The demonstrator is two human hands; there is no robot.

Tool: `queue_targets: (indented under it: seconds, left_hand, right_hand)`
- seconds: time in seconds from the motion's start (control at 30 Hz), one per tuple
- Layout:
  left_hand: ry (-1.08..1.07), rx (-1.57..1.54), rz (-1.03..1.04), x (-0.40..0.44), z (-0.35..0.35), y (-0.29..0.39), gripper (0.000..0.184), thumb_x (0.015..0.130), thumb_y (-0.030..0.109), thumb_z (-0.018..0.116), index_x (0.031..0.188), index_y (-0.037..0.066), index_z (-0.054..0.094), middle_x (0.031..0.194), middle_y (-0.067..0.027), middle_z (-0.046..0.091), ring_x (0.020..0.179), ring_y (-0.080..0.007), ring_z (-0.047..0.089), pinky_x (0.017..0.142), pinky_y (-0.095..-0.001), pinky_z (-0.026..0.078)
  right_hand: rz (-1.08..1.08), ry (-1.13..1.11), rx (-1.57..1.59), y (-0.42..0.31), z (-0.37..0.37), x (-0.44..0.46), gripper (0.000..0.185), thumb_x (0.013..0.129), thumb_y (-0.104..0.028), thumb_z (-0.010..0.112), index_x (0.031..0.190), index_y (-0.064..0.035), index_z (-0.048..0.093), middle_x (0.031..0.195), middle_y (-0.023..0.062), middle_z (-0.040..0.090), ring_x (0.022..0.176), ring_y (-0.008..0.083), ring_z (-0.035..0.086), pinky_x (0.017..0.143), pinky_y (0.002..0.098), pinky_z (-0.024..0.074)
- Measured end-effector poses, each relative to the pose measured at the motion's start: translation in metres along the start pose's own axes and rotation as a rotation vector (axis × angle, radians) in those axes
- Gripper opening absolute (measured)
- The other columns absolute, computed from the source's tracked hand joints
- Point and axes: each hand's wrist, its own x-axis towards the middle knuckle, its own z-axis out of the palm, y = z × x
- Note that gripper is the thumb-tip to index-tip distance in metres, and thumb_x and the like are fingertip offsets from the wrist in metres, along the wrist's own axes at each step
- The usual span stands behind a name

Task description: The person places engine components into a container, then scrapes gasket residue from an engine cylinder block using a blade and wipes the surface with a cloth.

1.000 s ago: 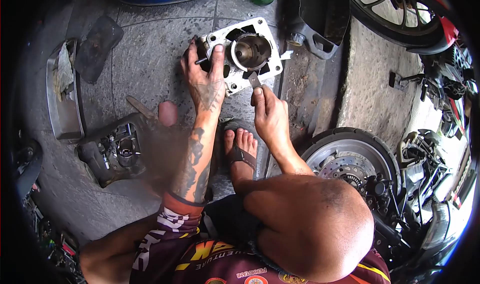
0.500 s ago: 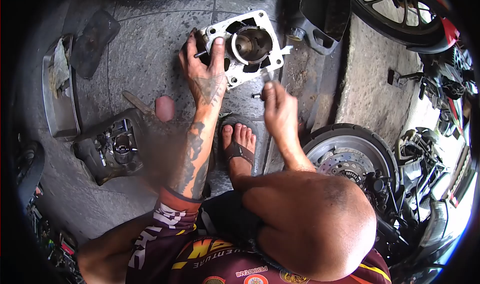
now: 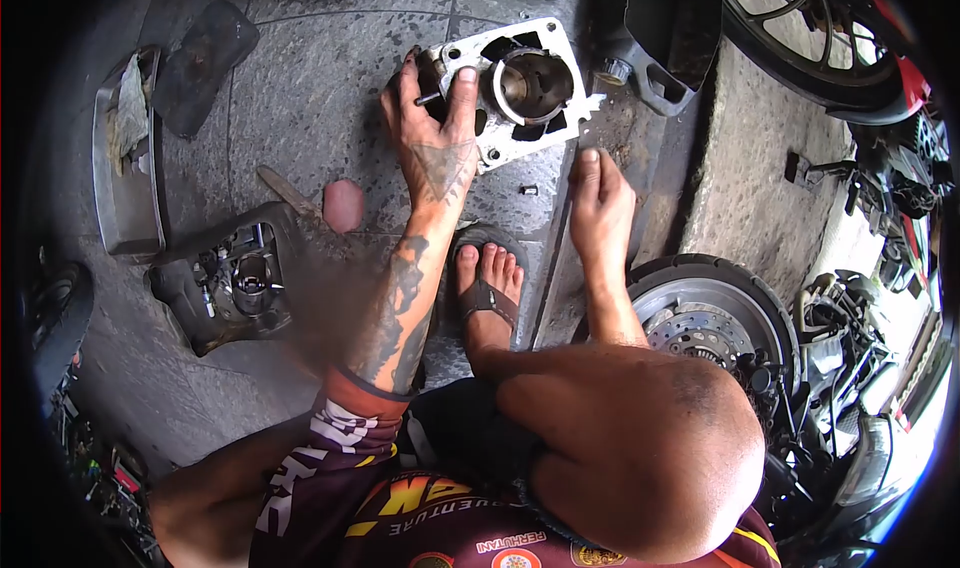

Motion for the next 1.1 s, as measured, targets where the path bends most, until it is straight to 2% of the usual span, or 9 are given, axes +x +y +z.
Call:
queue_targets:
  seconds: [0.27,0.4,0.53,0.8,0.87,0.93,1.0,1.07,1.1]
  left_hand:
    - [0.010,-0.004,0.021,-0.002,0.000,0.003,0.071,0.091,0.047,0.065,0.140,-0.001,0.046,0.126,-0.0232,0.048,0.124,-0.0372,0.048,0.104,-0.0440,0.039]
    - [0.025,-0.078,0.002,-0.002,0.003,0.000,0.069,0.088,0.044,0.070,0.136,-0.001,0.048,0.123,-0.0226,0.050,0.118,-0.0384,0.049,0.100,-0.0466,0.040]
    - [0.044,-0.018,0.049,-0.003,0.004,-0.003,0.069,0.089,0.045,0.068,0.136,-0.001,0.047,0.124,-0.0238,0.049,0.118,-0.0391,0.048,0.101,-0.0476,0.039]
    - [0.017,0.013,0.014,-0.003,0.005,-0.003,0.073,0.090,0.052,0.064,0.140,0.002,0.046,0.129,-0.0242,0.048,0.123,-0.0383,0.049,0.104,-0.0448,0.039]
    - [0.008,-0.011,0.015,-0.002,0.002,0.000,0.075,0.089,0.052,0.064,0.140,0.001,0.045,0.129,-0.0244,0.047,0.125,-0.0391,0.047,0.105,-0.0457,0.037]
    - [-0.013,0.014,0.010,0.000,0.000,-0.001,0.077,0.088,0.054,0.064,0.141,0.002,0.043,0.131,-0.0249,0.045,0.127,-0.0400,0.044,0.107,-0.0464,0.035]
    - [-0.055,0.003,-0.044,0.004,-0.002,-0.001,0.072,0.087,0.048,0.068,0.137,0.002,0.044,0.126,-0.0250,0.045,0.122,-0.0395,0.043,0.104,-0.0495,0.036]
    - [-0.078,-0.028,-0.043,0.003,-0.003,-0.002,0.072,0.087,0.049,0.067,0.137,0.002,0.043,0.127,-0.0255,0.043,0.123,-0.0394,0.042,0.104,-0.0498,0.035]
    - [-0.085,-0.018,-0.057,0.003,-0.003,-0.001,0.072,0.087,0.049,0.067,0.137,0.002,0.043,0.127,-0.0255,0.043,0.123,-0.0397,0.042,0.104,-0.0498,0.035]
  right_hand:
    - [-0.019,-0.073,0.013,-0.003,0.004,-0.003,0.033,0.103,-0.021,0.045,0.082,-0.0005,0.059,0.061,0.0178,0.062,0.054,0.0344,0.065,0.053,0.0440,0.0496]
    - [-0.157,-0.182,0.057,-0.011,0.025,-0.032,0.029,0.102,-0.022,0.047,0.086,-0.0009,0.059,0.067,0.0241,0.063,0.065,0.0453,0.064,0.059,0.0515,0.0493]
    - [-0.059,-0.024,0.093,0.000,0.013,-0.011,0.040,0.104,-0.027,0.046,0.078,0.0016,0.057,0.057,0.0098,0.055,0.050,0.0168,0.052,0.051,0.0334,0.0424]
    - [-0.042,-0.182,0.130,-0.011,0.022,-0.031,0.037,0.103,-0.025,0.048,0.081,0.0025,0.058,0.064,0.0142,0.061,0.057,0.0216,0.057,0.058,0.0382,0.0455]
    - [0.096,-0.090,0.219,-0.002,0.015,-0.018,0.039,0.104,-0.027,0.047,0.077,-0.0003,0.057,0.059,0.0040,0.053,0.054,0.0101,0.045,0.050,0.0295,0.0374]
    - [0.061,-0.018,0.175,-0.001,0.014,-0.009,0.038,0.103,-0.024,0.047,0.078,0.0005,0.060,0.054,0.0146,0.055,0.047,0.0299,0.057,0.050,0.0422,0.0433]
    - [0.019,-0.092,0.150,-0.008,0.022,-0.022,0.037,0.103,-0.024,0.047,0.079,0.0008,0.060,0.061,0.0184,0.060,0.054,0.0334,0.063,0.056,0.0428,0.0477]
    - [-0.118,-0.132,0.125,-0.007,0.034,-0.033,0.039,0.103,-0.027,0.048,0.080,0.0017,0.059,0.061,0.0089,0.059,0.056,0.0158,0.054,0.054,0.0351,0.0428]
    - [-0.065,-0.171,0.105,-0.013,0.024,-0.027,0.039,0.103,-0.027,0.048,0.080,0.0022,0.059,0.062,0.0115,0.061,0.058,0.0169,0.057,0.056,0.0359,0.0442]
